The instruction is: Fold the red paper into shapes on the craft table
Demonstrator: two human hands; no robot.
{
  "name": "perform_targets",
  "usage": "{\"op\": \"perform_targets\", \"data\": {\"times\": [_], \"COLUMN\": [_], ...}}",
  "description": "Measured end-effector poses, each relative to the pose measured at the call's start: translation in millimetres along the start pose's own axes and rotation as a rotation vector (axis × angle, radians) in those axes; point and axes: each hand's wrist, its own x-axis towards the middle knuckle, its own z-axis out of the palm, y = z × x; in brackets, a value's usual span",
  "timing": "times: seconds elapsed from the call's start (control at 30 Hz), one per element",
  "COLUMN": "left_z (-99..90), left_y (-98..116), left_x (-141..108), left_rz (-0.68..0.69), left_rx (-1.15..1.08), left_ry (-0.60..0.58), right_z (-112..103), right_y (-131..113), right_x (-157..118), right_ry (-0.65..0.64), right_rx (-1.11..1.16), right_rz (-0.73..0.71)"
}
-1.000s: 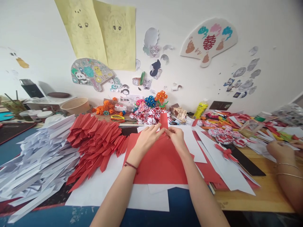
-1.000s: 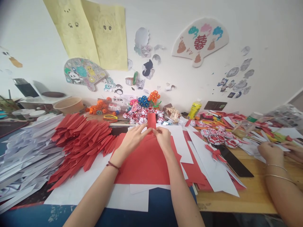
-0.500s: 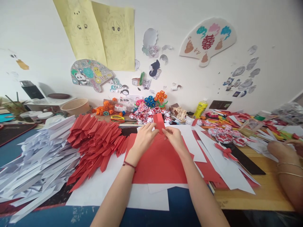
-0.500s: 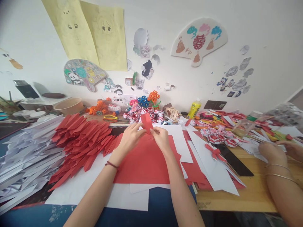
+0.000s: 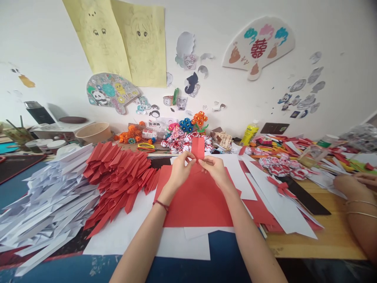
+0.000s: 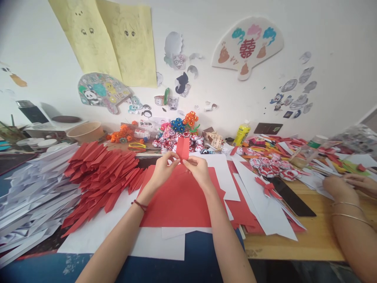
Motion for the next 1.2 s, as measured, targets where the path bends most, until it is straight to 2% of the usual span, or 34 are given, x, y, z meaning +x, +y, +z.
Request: {"op": "perform_targets", "data": {"times": [0.27, 0.47, 0.87, 1.07, 1.2], "left_z": [-0.3, -0.4, -5.7, -1.9, -0.6], "left_y": [1, -1, 0, -7, -11], "left_x": [0, 0, 1, 1, 2], "left_rz": [-0.080, -0.139, -0.177, -0.235, -0.270], "left_rx": [-0.190, -0.245, -0.266, -0.392, -0.393], "left_ry": [0.067, 0.088, 0.030, 0.008, -0.070], "right_z": [2, 1, 2, 3, 3], "right_y": [2, 2, -1, 2, 1], "right_x": [0, 0, -1, 0, 0], "right_ry": [-0.020, -0.053, -0.092, -0.061, -0.060], "right_rx": [-0.004, -0.031, -0.030, -0.017, -0.003], "right_rz": [0.017, 0.035, 0.039, 0.011, 0.002]}}
